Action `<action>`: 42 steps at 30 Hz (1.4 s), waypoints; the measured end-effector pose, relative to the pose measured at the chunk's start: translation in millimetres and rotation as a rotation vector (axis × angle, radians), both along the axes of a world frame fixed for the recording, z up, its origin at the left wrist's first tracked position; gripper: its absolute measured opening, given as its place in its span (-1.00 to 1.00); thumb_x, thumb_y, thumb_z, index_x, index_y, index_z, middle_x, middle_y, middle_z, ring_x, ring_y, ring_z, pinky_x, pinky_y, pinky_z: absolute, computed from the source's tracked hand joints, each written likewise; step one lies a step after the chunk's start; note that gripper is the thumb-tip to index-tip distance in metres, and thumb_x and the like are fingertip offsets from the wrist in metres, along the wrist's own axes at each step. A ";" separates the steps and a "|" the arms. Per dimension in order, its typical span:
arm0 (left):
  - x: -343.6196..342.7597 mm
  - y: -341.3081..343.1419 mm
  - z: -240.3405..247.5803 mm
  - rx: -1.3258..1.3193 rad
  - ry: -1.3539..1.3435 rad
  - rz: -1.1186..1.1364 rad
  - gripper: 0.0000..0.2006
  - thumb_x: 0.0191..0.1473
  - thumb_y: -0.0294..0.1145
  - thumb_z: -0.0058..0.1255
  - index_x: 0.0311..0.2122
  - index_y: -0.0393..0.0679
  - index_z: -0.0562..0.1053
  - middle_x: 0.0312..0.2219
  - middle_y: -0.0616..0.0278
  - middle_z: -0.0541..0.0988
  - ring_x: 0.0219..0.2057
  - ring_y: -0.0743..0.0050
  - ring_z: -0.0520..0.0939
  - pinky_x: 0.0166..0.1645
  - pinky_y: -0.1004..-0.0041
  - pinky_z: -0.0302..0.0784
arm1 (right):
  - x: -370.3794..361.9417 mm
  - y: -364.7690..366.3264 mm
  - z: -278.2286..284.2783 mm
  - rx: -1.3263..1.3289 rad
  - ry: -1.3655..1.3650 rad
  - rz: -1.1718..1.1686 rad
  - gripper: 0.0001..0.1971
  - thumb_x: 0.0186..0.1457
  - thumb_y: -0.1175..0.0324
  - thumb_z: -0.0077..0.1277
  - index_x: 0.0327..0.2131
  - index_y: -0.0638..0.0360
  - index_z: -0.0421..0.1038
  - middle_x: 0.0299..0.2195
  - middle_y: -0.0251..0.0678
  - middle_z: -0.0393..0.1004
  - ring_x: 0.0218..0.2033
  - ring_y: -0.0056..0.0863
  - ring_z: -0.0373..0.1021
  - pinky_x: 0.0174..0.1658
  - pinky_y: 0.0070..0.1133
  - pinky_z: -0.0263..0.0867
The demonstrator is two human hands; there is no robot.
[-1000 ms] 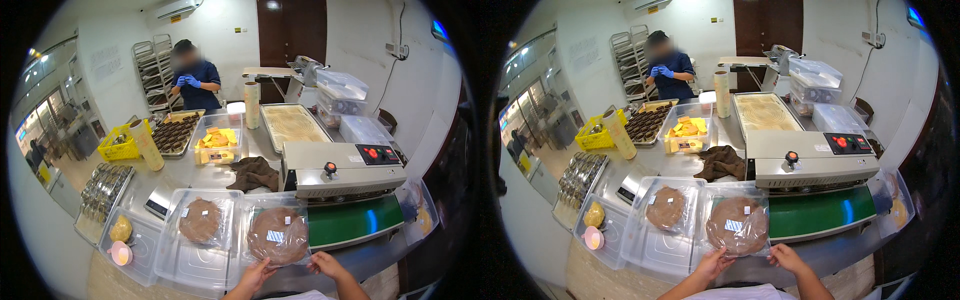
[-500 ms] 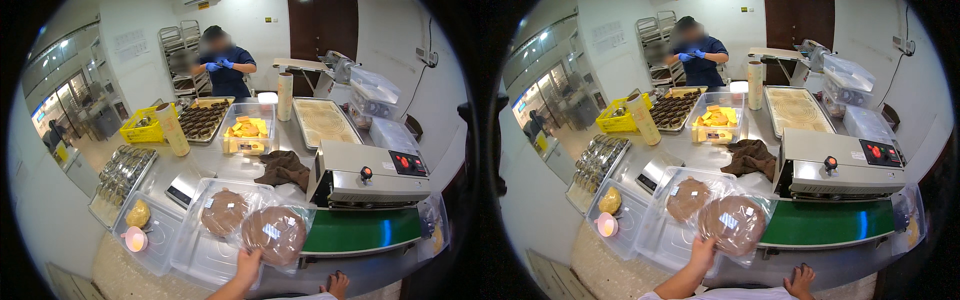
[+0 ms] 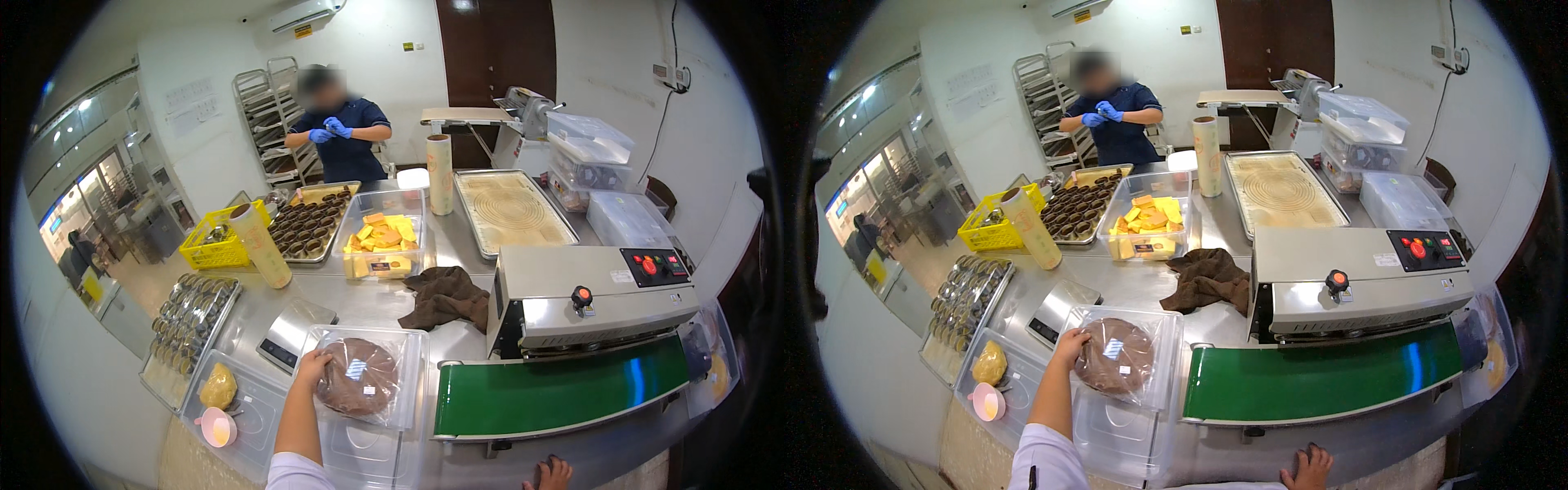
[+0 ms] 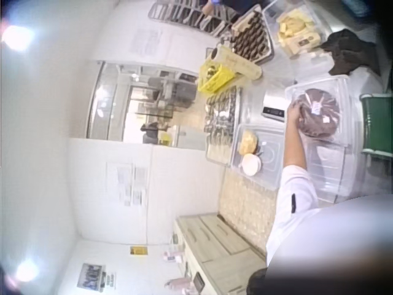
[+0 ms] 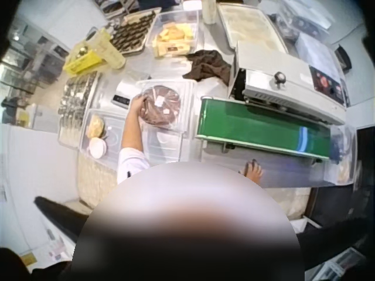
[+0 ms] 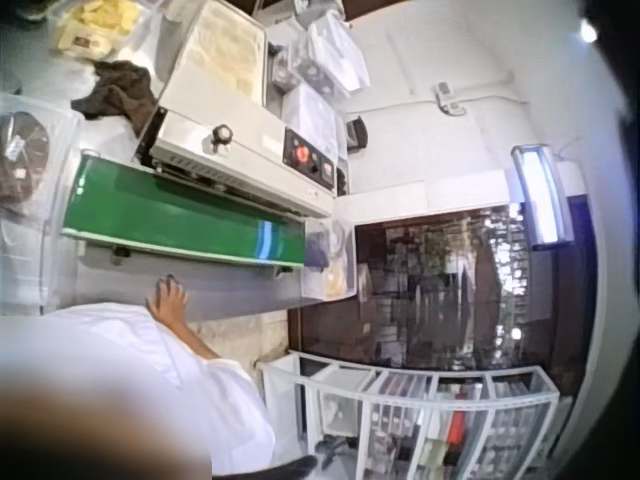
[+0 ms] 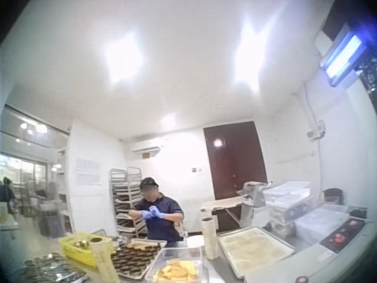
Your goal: The person places round bread items into clear plastic bags and seals them using a vacuum sealer. The sealed packages are then placed into a clear plastic container. The person repeats this process for multiple items.
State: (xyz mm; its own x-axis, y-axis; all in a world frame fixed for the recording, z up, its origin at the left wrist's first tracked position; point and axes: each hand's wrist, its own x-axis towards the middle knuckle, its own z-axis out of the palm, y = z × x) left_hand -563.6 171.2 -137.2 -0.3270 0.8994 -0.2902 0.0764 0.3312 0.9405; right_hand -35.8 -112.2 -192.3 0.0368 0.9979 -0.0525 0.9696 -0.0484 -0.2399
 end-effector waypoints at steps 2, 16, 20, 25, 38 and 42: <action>0.3 -0.2 4.0 -0.088 0.368 0.026 -0.67 -0.10 -0.41 -0.01 -0.18 -0.32 0.35 -0.37 0.09 0.51 -0.36 0.36 0.52 -0.26 0.45 0.42 | 0.4 -1.5 -3.2 0.020 0.005 0.005 -0.33 -0.25 -0.06 0.06 -0.05 0.04 0.18 0.03 -0.12 0.07 0.03 -0.09 -0.02 0.03 -0.05 -0.16; 116.1 -11.3 46.1 -0.567 0.836 -0.033 0.00 -0.36 0.47 -0.17 0.19 0.21 -0.13 0.19 -0.02 -0.29 0.17 -0.26 -0.32 0.04 -0.33 -0.43 | 3.8 1.1 7.2 -0.090 0.096 -0.003 -0.35 -0.22 -0.06 0.01 -0.05 0.06 0.18 0.05 -0.12 0.04 0.03 -0.07 -0.05 -0.01 -0.03 -0.14; 151.5 -5.3 41.8 -0.446 0.804 -0.090 -0.05 -0.31 0.44 -0.19 0.19 0.20 -0.12 0.18 -0.05 -0.31 0.16 -0.32 -0.32 0.02 -0.36 -0.41 | 8.4 0.3 6.4 0.095 0.063 0.083 -0.46 -0.18 0.02 0.03 -0.14 0.14 0.26 -0.05 -0.06 0.15 -0.05 -0.13 0.08 -0.06 -0.15 -0.01; 180.8 -13.2 27.8 -0.475 1.009 -0.037 -0.09 -0.24 0.35 -0.13 0.18 0.11 -0.07 0.18 -0.02 -0.29 0.17 -0.25 -0.28 0.08 -0.26 -0.30 | 21.8 1.6 -5.4 0.136 0.144 0.165 -0.50 -0.23 0.02 0.04 -0.24 0.19 0.35 -0.13 -0.03 0.18 -0.11 -0.10 0.07 -0.07 -0.16 -0.04; 275.8 -120.8 73.6 0.505 1.030 0.202 -0.68 -0.03 -0.34 -0.05 -0.18 -0.31 0.38 -0.22 -0.03 0.45 -0.15 0.19 0.42 -0.03 0.37 0.28 | 464.1 18.0 130.0 1.006 0.228 -0.920 -0.75 -0.16 0.44 0.00 -0.32 0.24 0.29 -0.33 -0.18 0.35 -0.24 -0.22 0.26 -0.14 -0.40 0.14; 369.8 -204.6 68.9 0.310 1.287 0.375 -0.70 -0.03 -0.35 -0.06 -0.18 -0.30 0.38 -0.24 -0.03 0.46 -0.17 0.19 0.43 -0.05 0.36 0.28 | 564.9 48.4 126.0 0.506 0.193 -0.831 -0.62 -0.19 0.35 0.05 -0.21 0.17 0.29 -0.22 -0.17 0.37 -0.16 -0.20 0.28 -0.11 -0.28 0.15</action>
State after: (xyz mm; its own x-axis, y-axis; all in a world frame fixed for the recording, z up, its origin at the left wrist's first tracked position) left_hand -193.8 -33.4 -68.3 -0.4454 0.6700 0.5939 0.8951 0.3169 0.3137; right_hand 529.1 -63.8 -66.3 0.7709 0.5652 0.2936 0.6158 -0.5438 -0.5701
